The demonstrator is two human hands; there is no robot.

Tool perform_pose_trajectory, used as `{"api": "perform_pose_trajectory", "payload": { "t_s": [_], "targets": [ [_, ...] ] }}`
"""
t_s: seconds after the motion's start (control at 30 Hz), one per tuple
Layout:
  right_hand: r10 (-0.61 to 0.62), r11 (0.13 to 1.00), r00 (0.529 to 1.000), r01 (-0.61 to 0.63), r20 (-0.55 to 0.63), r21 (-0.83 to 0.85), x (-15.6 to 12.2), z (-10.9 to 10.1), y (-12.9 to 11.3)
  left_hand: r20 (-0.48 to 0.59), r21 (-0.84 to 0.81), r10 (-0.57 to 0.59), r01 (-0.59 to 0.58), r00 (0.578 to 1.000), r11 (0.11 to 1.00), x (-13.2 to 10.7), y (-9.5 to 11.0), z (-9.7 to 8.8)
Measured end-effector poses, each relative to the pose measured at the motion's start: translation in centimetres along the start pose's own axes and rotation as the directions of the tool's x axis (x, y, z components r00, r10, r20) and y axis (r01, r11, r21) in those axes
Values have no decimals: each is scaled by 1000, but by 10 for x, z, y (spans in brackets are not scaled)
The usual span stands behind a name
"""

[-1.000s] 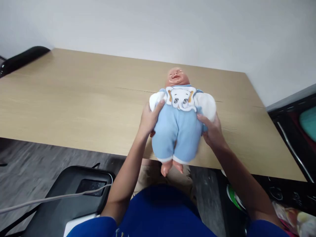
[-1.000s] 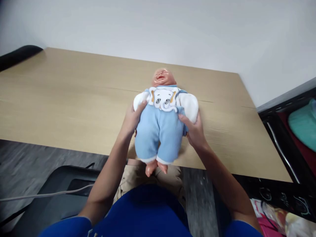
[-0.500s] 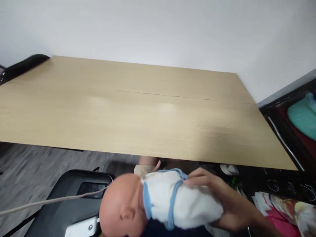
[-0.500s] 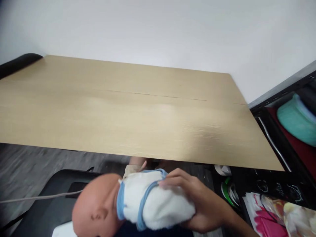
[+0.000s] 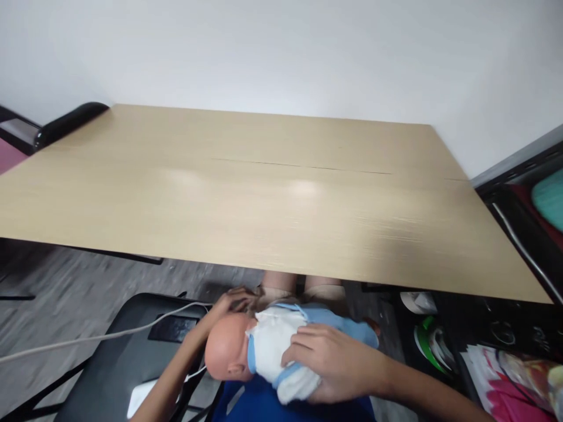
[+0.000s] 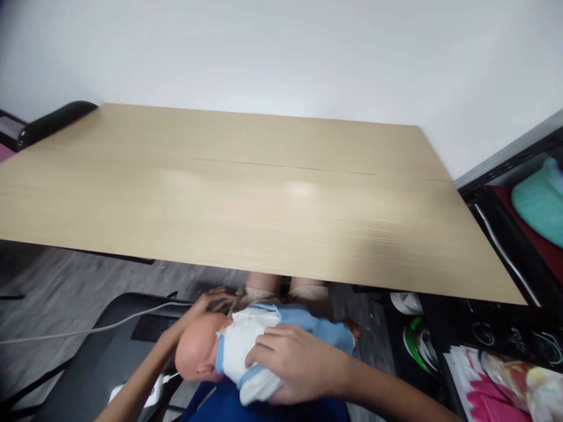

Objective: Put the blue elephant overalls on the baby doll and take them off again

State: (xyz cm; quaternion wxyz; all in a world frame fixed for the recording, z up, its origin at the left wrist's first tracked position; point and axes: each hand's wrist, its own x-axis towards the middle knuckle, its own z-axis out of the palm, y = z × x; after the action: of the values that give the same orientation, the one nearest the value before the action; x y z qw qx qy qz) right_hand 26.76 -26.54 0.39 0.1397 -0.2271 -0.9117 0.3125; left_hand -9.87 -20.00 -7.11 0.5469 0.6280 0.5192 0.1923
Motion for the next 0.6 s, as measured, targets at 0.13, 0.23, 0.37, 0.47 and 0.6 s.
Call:
{"api": "perform_pose_trajectory", "payload": {
  "t_s": [0.13, 0.23, 0.37, 0.47, 0.6],
  "targets": [
    [-197, 963, 980, 192, -3, -190, 4, -3, 3, -59, -44, 79, -82, 995, 996, -8, -8, 2],
    [-245, 941, 970, 235, -10, -244, 3, -2, 6, 178, -141, 367, -345, 913, 928, -15, 16, 40],
    [-274, 930, 950, 223, -148, -293, -19, 19, 3, 371, -107, 361, -347, 855, 932, -12, 41, 88],
    [-267, 926, 943, 193, -201, -325, -52, 45, -1, 342, -166, 308, -265, 888, 950, -5, 33, 91],
    [-138, 964, 907, 32, -398, -263, -101, 75, 7, 266, -302, 329, -246, 906, 921, -3, 9, 68]
  ]
}}
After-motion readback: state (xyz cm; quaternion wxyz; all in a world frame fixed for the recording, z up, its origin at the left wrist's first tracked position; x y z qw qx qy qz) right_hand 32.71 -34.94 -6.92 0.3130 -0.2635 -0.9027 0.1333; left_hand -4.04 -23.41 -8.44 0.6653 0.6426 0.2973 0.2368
